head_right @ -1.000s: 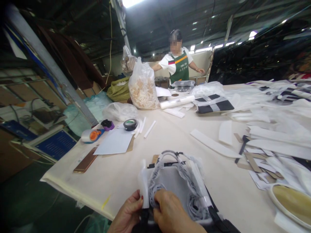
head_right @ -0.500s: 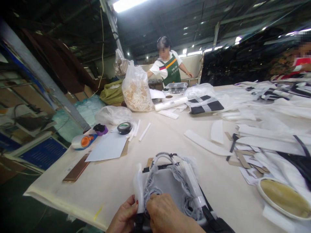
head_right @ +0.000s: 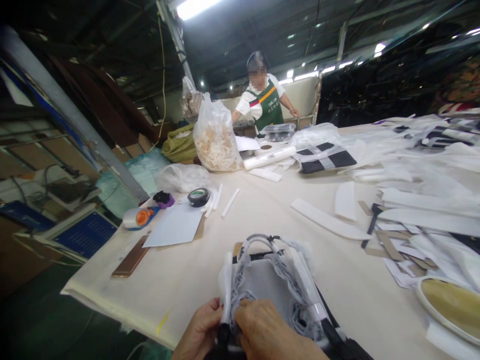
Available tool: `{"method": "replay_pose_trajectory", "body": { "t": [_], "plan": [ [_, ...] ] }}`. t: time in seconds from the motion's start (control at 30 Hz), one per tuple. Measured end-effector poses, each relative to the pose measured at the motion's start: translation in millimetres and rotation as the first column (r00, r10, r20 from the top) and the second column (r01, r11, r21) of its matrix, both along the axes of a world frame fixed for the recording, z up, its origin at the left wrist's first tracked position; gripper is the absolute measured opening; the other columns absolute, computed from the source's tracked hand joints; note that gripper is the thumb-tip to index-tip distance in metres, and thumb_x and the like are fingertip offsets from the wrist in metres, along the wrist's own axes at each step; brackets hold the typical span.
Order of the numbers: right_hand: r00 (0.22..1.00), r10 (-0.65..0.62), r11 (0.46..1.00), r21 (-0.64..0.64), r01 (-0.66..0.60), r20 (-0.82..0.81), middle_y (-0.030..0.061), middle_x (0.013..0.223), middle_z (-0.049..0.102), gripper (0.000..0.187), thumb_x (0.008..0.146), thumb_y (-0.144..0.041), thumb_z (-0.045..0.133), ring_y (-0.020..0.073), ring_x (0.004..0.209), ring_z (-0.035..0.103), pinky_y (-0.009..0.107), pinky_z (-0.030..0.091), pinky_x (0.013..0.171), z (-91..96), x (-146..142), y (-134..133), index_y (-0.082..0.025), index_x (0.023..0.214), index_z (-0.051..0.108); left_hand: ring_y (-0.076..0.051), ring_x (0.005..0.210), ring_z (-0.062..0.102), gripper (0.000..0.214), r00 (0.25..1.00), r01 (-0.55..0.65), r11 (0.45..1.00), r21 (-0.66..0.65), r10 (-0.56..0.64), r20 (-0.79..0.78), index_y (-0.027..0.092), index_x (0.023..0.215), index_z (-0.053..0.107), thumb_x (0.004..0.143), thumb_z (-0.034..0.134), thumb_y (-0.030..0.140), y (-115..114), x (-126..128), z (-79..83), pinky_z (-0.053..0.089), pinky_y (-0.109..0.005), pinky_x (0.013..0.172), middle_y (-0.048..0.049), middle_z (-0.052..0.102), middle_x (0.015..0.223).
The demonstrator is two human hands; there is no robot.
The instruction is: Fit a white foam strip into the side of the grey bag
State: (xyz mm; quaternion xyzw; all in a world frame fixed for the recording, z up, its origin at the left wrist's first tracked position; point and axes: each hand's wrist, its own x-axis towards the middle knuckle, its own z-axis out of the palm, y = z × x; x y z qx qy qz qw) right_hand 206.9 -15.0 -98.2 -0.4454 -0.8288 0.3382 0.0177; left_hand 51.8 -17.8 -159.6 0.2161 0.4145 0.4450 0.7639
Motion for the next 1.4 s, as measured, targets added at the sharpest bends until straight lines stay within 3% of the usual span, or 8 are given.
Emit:
{"method": "replay_pose_trajectory", "body": {
  "t": [0.13, 0.3, 0.53, 0.7, 1.03, 1.1, 1.23, 1.4],
  "plan": [
    [0.993, -0.015, 0.982, 0.186, 0.037, -0.118, 0.0053, 0.092, 0.064, 0.015, 0.080, -0.013, 0.049, 0.0184, 0.081, 0.059, 0.028, 0.044, 0.070, 0.4, 16, 6, -0.018, 0.087, 0.061, -0.024, 0.073, 0.061, 0.033, 0.999, 0.026, 0.998, 0.051, -0.027, 0.030, 0.009, 0.080, 0.066, 0.056, 0.077, 0.030, 1, 3, -6.1, 0.044, -0.031, 0.067, -0.0096, 0.065, 0.070],
    [0.960, 0.263, 0.824, 0.541, -0.171, -0.097, 0.0052, 0.132, 0.046, 0.053, 0.077, 0.000, 0.039, 0.0227, 0.120, 0.038, 0.041, 0.032, 0.097, -0.1, 15, 22, -0.025, 0.123, 0.046, -0.023, 0.076, 0.060, 0.031, 0.999, 0.004, 0.998, 0.069, -0.008, 0.047, 0.009, 0.078, 0.065, 0.056, 0.079, 0.027, 3, 2, -18.4, 0.043, -0.030, 0.071, -0.0081, 0.065, 0.072],
    [0.917, 0.397, 0.760, 0.570, -0.313, -0.026, 0.0032, 0.116, 0.059, 0.027, 0.086, -0.009, 0.040, 0.0195, 0.122, 0.037, 0.042, 0.022, 0.106, -1.9, 1, 41, -0.019, 0.107, 0.055, -0.018, 0.086, 0.058, 0.029, 0.999, 0.028, 0.999, 0.044, -0.027, -0.020, 0.012, 0.099, 0.056, 0.084, 0.054, 0.037, 2, -7, -21.8, 0.050, -0.037, 0.076, -0.0067, 0.059, 0.099],
    [0.903, 0.426, 0.700, 0.608, -0.374, 0.066, 0.0016, 0.084, 0.063, 0.015, 0.086, -0.011, 0.045, 0.0165, 0.096, 0.051, 0.036, 0.024, 0.104, -6.2, 0, 46, -0.018, 0.084, 0.058, -0.020, 0.092, 0.056, 0.033, 0.997, 0.057, 0.998, 0.027, -0.056, -0.052, 0.013, 0.108, 0.053, 0.084, 0.054, 0.036, -4, -15, -11.0, 0.050, -0.039, 0.078, -0.0086, 0.056, 0.108],
    [0.883, 0.446, 0.568, 0.716, -0.405, 0.145, 0.0008, 0.072, 0.058, 0.018, 0.086, -0.011, 0.044, 0.0165, 0.077, 0.049, 0.037, 0.018, 0.107, -10.4, -5, 47, -0.015, 0.078, 0.059, -0.016, 0.081, 0.055, 0.022, 0.977, 0.107, 0.990, 0.090, -0.088, -0.194, 0.014, 0.094, 0.058, 0.080, 0.060, 0.030, -12, -16, 9.7, 0.044, -0.032, 0.075, -0.0039, 0.059, 0.092],
    [0.875, 0.454, 0.546, 0.723, -0.424, 0.170, 0.0009, 0.071, 0.059, 0.017, 0.086, -0.012, 0.044, 0.0169, 0.078, 0.049, 0.037, 0.016, 0.108, -9.9, -4, 48, -0.015, 0.078, 0.059, -0.017, 0.076, 0.051, 0.018, 0.935, 0.119, 0.983, 0.143, -0.062, -0.348, 0.014, 0.085, 0.060, 0.071, 0.068, 0.023, -11, -14, 9.9, 0.036, -0.026, 0.071, -0.0014, 0.060, 0.079],
    [0.867, 0.458, 0.523, 0.728, -0.443, 0.198, 0.0006, 0.072, 0.059, 0.017, 0.087, -0.013, 0.043, 0.0168, 0.079, 0.050, 0.037, 0.013, 0.109, -10.6, -3, 50, -0.015, 0.081, 0.059, -0.020, 0.071, 0.046, 0.018, 0.736, 0.118, 0.947, 0.298, 0.118, -0.666, 0.019, 0.077, 0.062, 0.062, 0.073, 0.022, -7, -6, 11.3, 0.024, -0.025, 0.063, -0.0014, 0.058, 0.072],
    [0.869, 0.453, 0.510, 0.741, -0.437, 0.200, 0.0005, 0.073, 0.059, 0.018, 0.088, -0.015, 0.043, 0.0160, 0.078, 0.050, 0.037, 0.011, 0.110, -15.8, -2, 51, -0.016, 0.078, 0.059, -0.021, 0.071, 0.048, 0.014, 0.620, 0.223, 0.962, 0.160, -0.014, -0.784, 0.017, 0.070, 0.061, 0.065, 0.069, 0.027, -2, 7, 36.9, 0.027, -0.025, 0.064, -0.0044, 0.060, 0.072]
  ]
}}
